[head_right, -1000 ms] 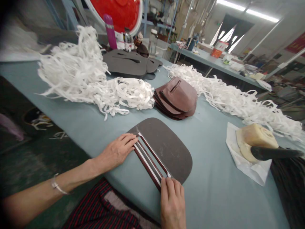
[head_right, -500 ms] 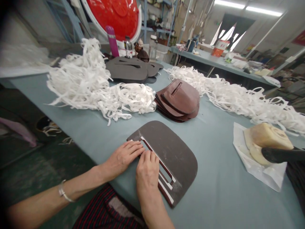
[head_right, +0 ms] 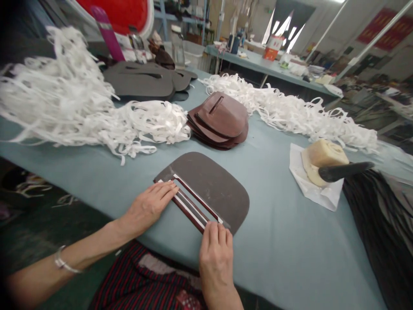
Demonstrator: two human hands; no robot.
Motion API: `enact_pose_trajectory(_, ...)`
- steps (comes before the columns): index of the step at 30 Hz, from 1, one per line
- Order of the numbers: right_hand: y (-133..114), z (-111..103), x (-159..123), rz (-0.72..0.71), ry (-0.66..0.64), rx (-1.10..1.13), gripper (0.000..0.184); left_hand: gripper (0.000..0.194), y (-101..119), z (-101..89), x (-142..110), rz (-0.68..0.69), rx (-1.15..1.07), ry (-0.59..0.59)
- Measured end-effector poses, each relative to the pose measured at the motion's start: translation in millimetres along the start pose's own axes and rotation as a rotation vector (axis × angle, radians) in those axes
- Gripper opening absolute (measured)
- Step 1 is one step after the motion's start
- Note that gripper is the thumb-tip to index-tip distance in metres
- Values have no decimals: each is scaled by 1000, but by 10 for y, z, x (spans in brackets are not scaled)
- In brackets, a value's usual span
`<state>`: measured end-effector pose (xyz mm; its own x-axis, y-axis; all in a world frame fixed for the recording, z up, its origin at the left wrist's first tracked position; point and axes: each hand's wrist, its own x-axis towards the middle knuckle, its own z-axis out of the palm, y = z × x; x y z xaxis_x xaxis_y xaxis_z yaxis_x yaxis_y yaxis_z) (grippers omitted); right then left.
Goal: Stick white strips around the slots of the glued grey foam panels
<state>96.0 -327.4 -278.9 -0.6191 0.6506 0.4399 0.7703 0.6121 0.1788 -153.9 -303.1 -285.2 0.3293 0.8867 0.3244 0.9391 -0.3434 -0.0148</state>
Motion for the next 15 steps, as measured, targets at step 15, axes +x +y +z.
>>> enact_pose_trajectory(15,113,34,-83,21,-88,83,42,47,212,-113,41,-4,-106,-66)
